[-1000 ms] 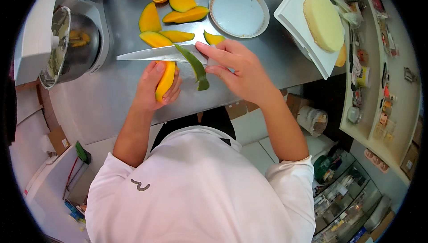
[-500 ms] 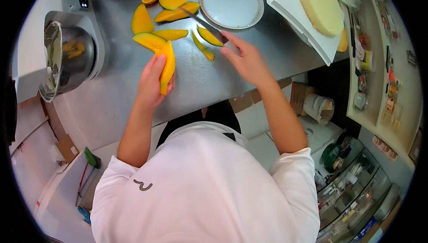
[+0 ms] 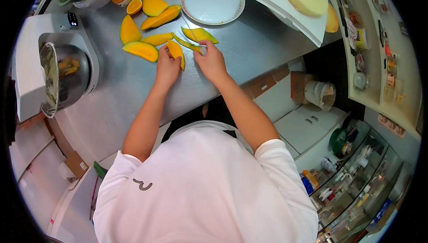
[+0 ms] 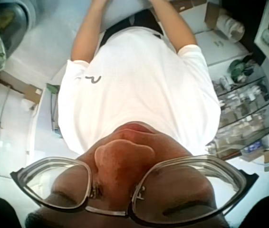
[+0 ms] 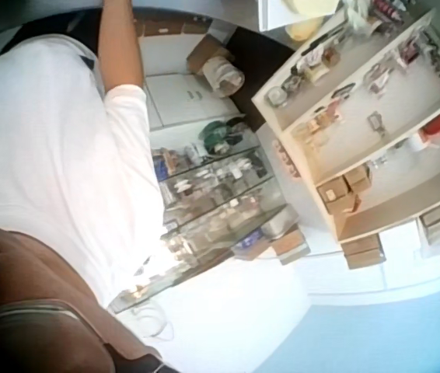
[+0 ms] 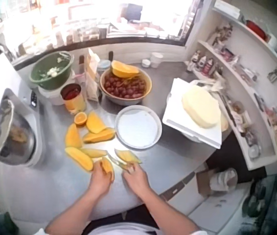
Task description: The person cuts a mango into slices, peels one slice with a knife, and then chops the mango into smaller pieces on a stainless steel counter.
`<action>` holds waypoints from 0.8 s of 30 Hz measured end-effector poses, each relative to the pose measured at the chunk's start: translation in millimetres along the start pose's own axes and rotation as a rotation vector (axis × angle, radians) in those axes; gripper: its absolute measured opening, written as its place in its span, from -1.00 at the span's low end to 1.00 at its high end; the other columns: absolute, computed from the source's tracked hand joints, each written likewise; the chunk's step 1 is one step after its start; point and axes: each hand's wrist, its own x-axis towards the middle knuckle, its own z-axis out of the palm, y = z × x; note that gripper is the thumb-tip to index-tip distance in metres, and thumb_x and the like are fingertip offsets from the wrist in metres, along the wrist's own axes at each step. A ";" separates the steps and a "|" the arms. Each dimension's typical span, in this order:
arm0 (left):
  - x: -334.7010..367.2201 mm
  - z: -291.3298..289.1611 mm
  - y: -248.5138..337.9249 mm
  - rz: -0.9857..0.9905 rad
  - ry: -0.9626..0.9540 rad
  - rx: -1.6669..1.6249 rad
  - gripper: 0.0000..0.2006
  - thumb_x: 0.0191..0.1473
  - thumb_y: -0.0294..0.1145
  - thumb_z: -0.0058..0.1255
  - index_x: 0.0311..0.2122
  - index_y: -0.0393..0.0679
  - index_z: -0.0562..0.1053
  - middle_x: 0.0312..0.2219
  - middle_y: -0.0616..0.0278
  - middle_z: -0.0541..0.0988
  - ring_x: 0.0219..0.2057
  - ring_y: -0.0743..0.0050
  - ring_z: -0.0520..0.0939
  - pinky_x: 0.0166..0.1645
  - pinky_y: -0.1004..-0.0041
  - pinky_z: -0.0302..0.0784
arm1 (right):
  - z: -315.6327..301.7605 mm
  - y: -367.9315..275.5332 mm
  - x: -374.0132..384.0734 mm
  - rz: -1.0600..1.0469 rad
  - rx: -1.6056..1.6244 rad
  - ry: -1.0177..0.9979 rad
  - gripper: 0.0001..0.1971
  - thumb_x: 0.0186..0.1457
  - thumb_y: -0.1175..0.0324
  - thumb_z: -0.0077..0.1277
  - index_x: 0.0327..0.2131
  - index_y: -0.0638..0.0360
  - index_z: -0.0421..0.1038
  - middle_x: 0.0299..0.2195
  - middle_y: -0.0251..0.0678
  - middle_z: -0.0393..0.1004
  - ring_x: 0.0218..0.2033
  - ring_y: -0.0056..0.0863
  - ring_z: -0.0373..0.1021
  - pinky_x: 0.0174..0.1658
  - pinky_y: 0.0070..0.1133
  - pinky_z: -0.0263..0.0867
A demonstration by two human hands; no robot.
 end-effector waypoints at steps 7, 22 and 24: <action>17.4 -12.9 48.1 0.776 -0.038 0.734 -0.65 -0.12 -0.54 0.15 -0.13 -0.20 0.47 -0.24 0.13 0.50 -0.12 0.14 0.48 0.00 0.22 0.35 | -35.5 30.8 -29.0 0.073 0.133 0.112 -0.59 0.03 0.28 0.16 -0.05 0.24 0.40 -0.15 -0.09 0.54 -0.13 -0.29 0.49 -0.04 -0.47 0.35; 88.3 1.5 91.1 0.976 -0.529 0.993 -0.87 0.01 -0.45 0.09 -0.28 -0.10 0.55 -0.25 0.15 0.52 -0.09 0.15 0.50 -0.02 0.23 0.38 | -88.7 128.4 -173.7 0.412 0.096 0.251 -0.61 0.08 0.24 0.14 -0.06 0.24 0.40 -0.20 -0.19 0.53 -0.22 -0.44 0.46 -0.11 -0.52 0.35; 91.7 12.1 91.9 0.964 -0.467 1.111 -0.85 0.02 -0.45 0.10 -0.25 -0.10 0.54 -0.21 0.16 0.52 -0.09 0.14 0.50 -0.03 0.27 0.41 | -89.4 163.9 -192.0 0.403 0.024 0.282 -0.60 0.08 0.24 0.14 -0.05 0.24 0.39 -0.22 -0.18 0.53 -0.25 -0.45 0.46 -0.14 -0.53 0.36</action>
